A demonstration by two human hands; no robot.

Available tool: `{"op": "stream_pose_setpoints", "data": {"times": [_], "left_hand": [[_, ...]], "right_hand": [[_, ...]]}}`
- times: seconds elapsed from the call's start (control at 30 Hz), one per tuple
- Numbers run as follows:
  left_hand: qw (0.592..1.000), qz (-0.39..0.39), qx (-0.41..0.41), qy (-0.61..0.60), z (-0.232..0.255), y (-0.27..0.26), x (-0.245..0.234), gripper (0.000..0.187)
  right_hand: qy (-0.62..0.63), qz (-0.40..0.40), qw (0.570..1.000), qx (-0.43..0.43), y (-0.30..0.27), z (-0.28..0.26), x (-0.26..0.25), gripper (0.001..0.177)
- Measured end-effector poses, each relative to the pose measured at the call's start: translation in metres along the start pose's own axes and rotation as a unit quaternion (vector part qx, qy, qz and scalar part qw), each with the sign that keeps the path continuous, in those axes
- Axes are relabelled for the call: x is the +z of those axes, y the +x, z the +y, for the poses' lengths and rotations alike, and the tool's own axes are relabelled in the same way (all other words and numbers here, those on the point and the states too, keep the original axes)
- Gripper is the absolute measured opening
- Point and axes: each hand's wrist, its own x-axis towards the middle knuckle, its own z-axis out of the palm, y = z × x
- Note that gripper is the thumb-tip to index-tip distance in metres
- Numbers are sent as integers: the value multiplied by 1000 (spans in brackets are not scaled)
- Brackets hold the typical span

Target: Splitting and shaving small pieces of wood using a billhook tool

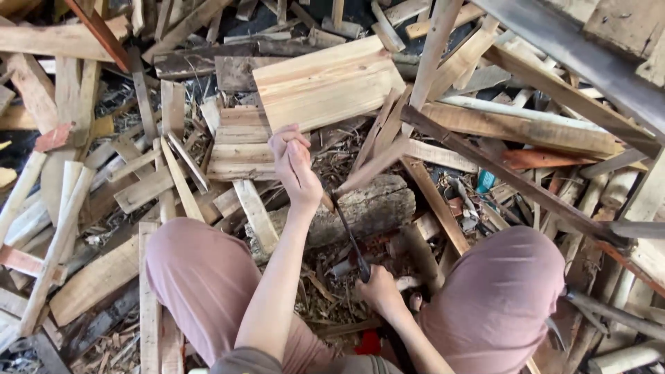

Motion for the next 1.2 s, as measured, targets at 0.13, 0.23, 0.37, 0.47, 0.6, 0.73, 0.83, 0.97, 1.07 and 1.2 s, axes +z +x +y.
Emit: {"op": "stream_pose_setpoints", "data": {"times": [0.13, 0.23, 0.37, 0.47, 0.6, 0.73, 0.83, 0.97, 1.07, 1.2], "left_hand": [[999, -4, -17, -39, -28, -5, -7, 31], [1000, 0, 13, 1, -14, 4, -11, 38], [1000, -12, 1, -26, -20, 4, -5, 38], [999, -21, -3, -29, -20, -5, -6, 33], [1000, -13, 19, -4, -14, -5, -6, 32], [994, 40, 102, -30, -45, 6, -8, 48], [996, 32, 80, -14, -51, -2, -28, 47], [995, 42, 82, -45, -44, 9, -19, 46], [996, 35, 68, -37, -34, 9, -14, 47], [995, 29, 90, -29, -46, 9, -11, 48]], "right_hand": [[-16, 16, 1000, -13, -7, -3, -2, 25], [285, -166, 944, 16, -36, -33, -37, 13], [210, -85, 974, -20, -75, -79, -78, 12], [159, 26, 985, -57, -133, -117, -118, 18], [113, 43, 988, -92, -103, -90, -96, 5], [-22, -51, 998, -35, 26, 15, 11, 27], [-55, -34, 997, 29, 2, 7, 19, 42], [248, -133, 959, -34, -29, -26, -26, 17], [273, -129, 953, -17, -48, -50, -50, 11], [208, 39, 974, -76, -127, -122, -124, 21]]}}
